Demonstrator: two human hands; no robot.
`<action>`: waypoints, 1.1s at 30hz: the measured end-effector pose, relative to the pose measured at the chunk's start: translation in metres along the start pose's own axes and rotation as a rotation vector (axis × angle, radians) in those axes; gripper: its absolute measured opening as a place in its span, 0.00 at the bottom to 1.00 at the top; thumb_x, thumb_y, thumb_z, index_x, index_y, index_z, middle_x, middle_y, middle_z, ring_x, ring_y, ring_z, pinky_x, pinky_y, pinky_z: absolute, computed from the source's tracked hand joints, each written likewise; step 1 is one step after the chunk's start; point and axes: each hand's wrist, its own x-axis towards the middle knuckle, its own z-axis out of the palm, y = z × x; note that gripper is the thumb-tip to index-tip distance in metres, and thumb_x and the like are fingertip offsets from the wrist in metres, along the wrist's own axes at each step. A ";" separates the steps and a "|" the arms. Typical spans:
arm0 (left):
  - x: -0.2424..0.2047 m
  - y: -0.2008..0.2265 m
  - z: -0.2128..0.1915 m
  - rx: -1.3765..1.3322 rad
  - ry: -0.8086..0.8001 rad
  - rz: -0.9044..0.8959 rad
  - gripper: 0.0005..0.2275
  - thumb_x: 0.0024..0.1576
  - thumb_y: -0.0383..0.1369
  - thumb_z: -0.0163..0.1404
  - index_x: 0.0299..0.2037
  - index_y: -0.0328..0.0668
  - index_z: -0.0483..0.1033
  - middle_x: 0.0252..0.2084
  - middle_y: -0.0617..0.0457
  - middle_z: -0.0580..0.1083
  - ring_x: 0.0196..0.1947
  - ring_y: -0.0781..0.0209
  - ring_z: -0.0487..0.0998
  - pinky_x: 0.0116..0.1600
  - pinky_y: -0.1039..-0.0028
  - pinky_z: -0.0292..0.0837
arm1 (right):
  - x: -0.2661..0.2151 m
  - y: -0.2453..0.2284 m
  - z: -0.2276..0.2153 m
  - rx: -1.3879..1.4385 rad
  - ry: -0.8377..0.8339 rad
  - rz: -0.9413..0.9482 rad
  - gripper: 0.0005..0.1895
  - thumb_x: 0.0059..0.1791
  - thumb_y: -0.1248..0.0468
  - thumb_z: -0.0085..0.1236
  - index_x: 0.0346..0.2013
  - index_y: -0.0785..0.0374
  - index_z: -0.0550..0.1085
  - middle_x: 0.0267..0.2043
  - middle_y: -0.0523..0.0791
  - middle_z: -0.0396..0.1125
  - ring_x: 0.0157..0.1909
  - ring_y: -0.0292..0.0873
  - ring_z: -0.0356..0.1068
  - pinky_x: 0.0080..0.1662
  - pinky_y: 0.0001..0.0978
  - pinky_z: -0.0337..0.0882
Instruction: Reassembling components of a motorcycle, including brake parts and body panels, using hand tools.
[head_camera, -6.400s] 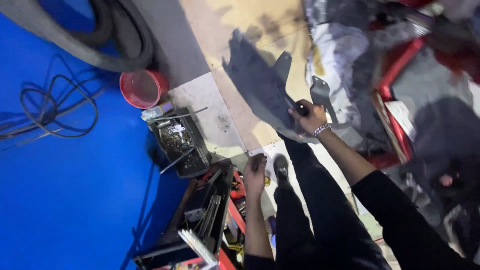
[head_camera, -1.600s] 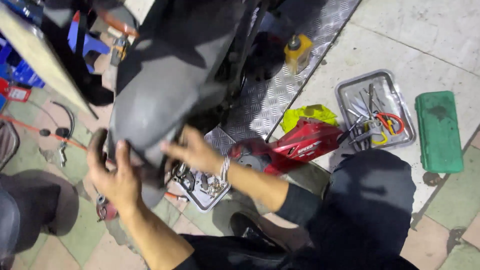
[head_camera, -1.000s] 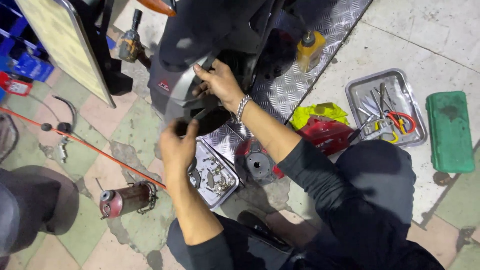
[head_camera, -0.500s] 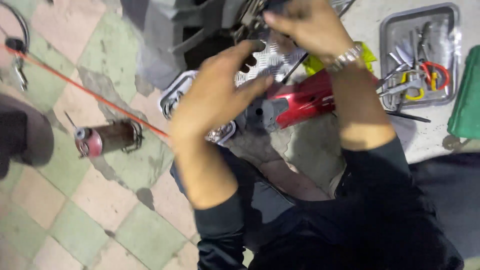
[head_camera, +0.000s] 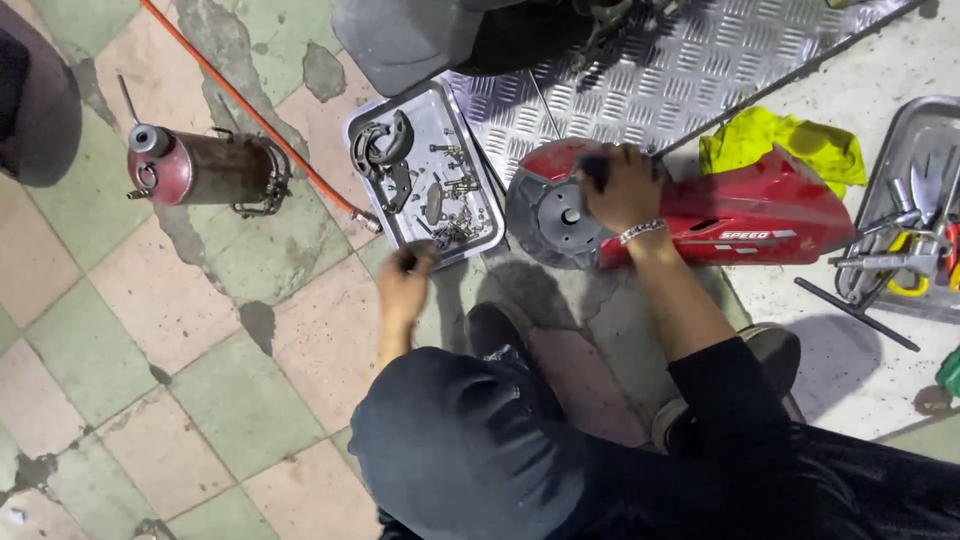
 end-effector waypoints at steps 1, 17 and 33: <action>-0.003 -0.008 0.012 -0.002 -0.002 -0.004 0.11 0.59 0.33 0.54 0.46 0.33 0.80 0.43 0.34 0.80 0.51 0.36 0.80 0.57 0.51 0.72 | -0.002 0.005 -0.002 -0.003 -0.004 0.001 0.32 0.49 0.38 0.52 0.60 0.53 0.67 0.58 0.49 0.64 0.60 0.57 0.64 0.58 0.62 0.62; 0.206 0.003 0.086 0.546 0.264 0.306 0.14 0.55 0.32 0.56 0.52 0.43 0.77 0.46 0.43 0.74 0.49 0.37 0.78 0.55 0.52 0.73 | 0.006 0.122 -0.066 0.162 -0.313 0.196 0.36 0.37 0.34 0.68 0.51 0.51 0.81 0.54 0.56 0.74 0.60 0.62 0.70 0.61 0.50 0.69; 0.132 0.045 0.111 -0.261 0.063 0.282 0.08 0.60 0.35 0.56 0.45 0.42 0.81 0.32 0.50 0.74 0.35 0.58 0.75 0.42 0.68 0.72 | 0.003 0.034 0.053 -0.301 -0.127 -0.053 0.09 0.40 0.48 0.62 0.30 0.43 0.81 0.34 0.37 0.76 0.40 0.42 0.77 0.49 0.44 0.64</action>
